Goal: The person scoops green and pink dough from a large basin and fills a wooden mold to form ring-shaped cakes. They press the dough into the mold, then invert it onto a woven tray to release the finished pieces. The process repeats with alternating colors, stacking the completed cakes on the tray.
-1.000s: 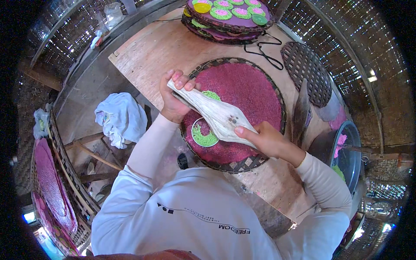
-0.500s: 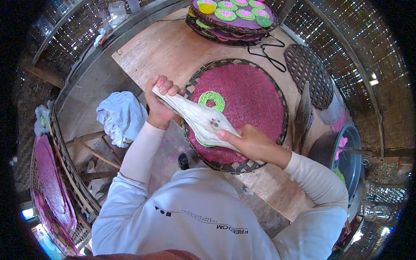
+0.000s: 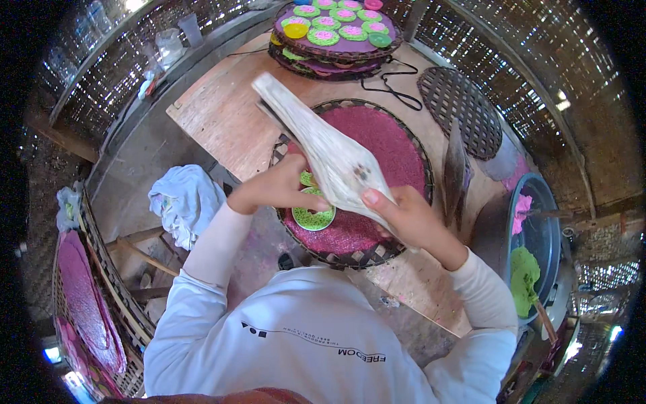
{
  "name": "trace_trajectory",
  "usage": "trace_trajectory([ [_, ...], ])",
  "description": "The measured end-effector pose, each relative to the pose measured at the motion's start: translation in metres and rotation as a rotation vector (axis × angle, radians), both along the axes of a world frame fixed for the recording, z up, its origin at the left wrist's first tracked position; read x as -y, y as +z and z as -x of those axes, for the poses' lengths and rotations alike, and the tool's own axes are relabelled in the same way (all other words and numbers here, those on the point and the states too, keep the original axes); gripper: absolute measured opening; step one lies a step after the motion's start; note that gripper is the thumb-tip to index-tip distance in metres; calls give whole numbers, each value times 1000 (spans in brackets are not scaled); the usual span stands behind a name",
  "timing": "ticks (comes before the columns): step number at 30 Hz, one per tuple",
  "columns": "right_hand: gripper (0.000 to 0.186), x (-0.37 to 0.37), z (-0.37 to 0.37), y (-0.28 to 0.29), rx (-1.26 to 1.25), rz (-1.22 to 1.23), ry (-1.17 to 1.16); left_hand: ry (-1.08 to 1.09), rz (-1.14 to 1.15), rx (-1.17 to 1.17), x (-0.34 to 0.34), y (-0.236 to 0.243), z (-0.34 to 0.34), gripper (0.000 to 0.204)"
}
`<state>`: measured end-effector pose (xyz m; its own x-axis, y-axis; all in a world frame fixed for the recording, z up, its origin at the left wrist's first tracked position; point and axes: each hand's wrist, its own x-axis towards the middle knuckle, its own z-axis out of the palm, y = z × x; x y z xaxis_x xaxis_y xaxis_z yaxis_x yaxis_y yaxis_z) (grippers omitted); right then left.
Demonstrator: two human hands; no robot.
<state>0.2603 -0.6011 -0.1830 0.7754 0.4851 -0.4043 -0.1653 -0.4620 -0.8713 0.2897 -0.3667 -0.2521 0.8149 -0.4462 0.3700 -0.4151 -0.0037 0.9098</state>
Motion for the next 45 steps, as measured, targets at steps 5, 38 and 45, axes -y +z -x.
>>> trace_trajectory([
  [5, 52, -7, -4, -45, -149, -494, -65, 302, 102, 207, 16, 22, 12, 51],
  [38, 69, 24, 27, -73, 1110, 47, -372, 769, -213, 374, 11, -25, 22, 47],
  [45, 31, 36, 7, 50, 675, -194, -399, 276, -294, 580, 61, 25, 32, 34],
])
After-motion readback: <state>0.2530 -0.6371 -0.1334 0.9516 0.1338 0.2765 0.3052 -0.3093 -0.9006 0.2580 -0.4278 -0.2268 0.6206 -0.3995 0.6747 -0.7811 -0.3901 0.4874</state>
